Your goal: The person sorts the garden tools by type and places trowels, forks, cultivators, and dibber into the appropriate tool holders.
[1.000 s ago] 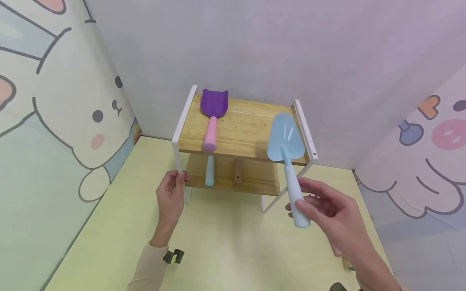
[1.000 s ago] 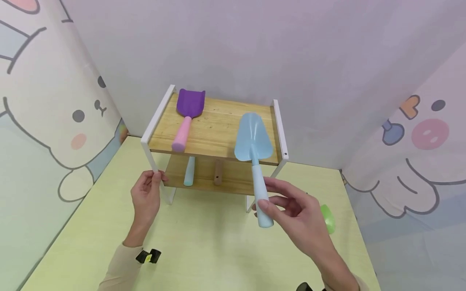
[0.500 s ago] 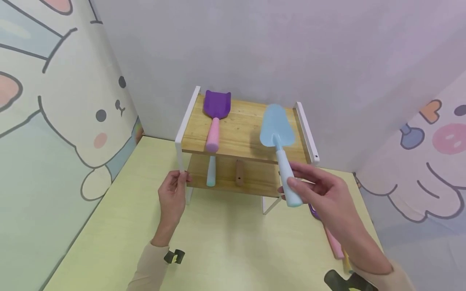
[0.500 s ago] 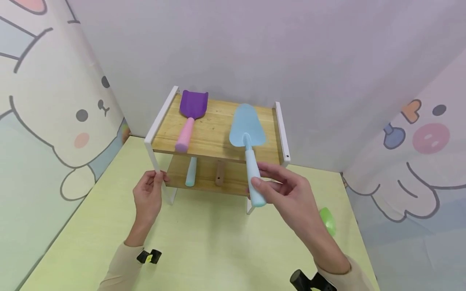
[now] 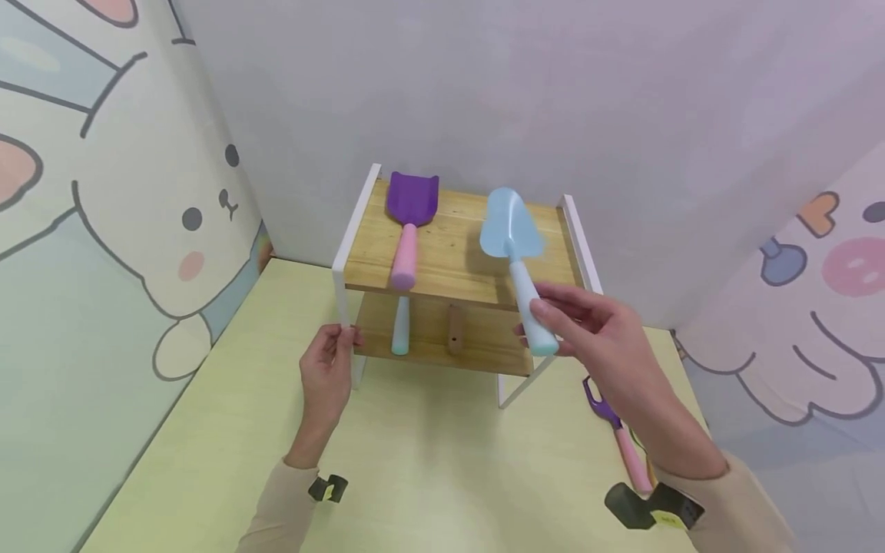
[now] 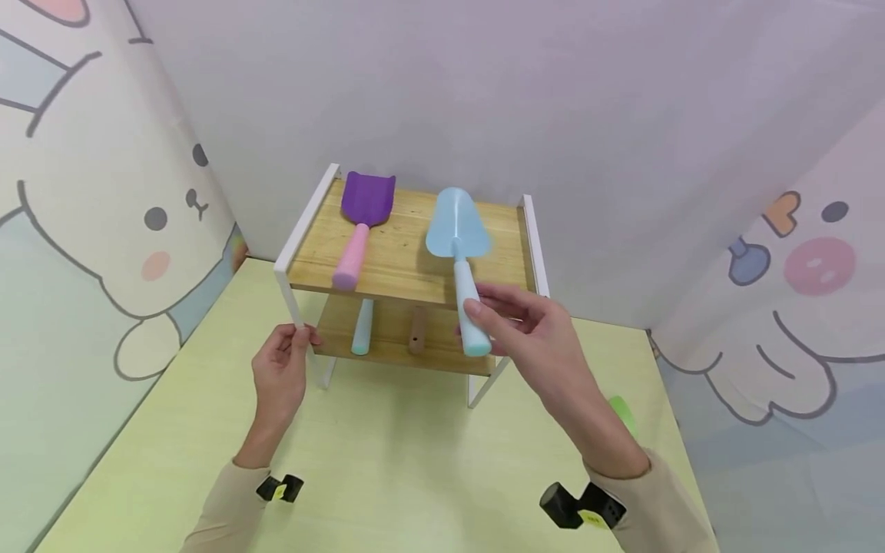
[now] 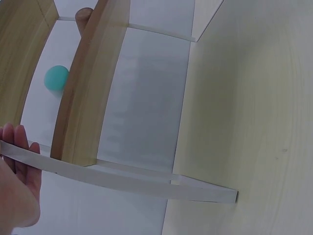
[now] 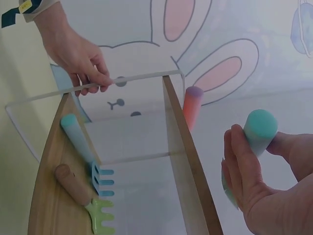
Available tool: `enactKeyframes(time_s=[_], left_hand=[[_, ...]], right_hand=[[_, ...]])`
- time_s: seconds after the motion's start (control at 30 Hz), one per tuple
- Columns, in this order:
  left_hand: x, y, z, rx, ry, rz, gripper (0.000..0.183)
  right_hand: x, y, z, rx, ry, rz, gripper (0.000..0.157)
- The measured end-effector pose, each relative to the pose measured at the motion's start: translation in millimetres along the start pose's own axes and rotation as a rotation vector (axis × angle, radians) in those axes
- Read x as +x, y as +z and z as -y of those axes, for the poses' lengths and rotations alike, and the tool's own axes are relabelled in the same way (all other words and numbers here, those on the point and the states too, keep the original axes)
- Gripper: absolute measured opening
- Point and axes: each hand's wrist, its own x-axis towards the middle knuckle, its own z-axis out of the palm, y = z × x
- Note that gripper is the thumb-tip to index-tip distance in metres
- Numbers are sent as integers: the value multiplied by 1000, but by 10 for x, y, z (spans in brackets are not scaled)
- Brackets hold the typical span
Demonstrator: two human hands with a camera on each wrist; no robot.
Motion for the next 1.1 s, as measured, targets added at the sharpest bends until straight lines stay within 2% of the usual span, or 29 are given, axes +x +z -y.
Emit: enactKeyframes(time_s=[0.2, 0.43, 0.67, 0.9, 1.1], left_hand=[[-2, -1, 2, -1, -4, 0, 17], [-5, 8, -8, -6, -20, -12, 17], [-12, 8, -5, -18, -29, -20, 17], [-12, 20, -12, -18, -24, -20, 17], [-13, 15, -9, -6, -30, -24, 18]], right_hand=[[152, 24, 25, -32, 2, 9, 51], [322, 50, 40, -4, 13, 40, 55], [464, 116, 90, -49, 56, 20, 58], [596, 138, 121, 18, 58, 41, 52], [664, 164, 154, 22, 84, 66, 53]])
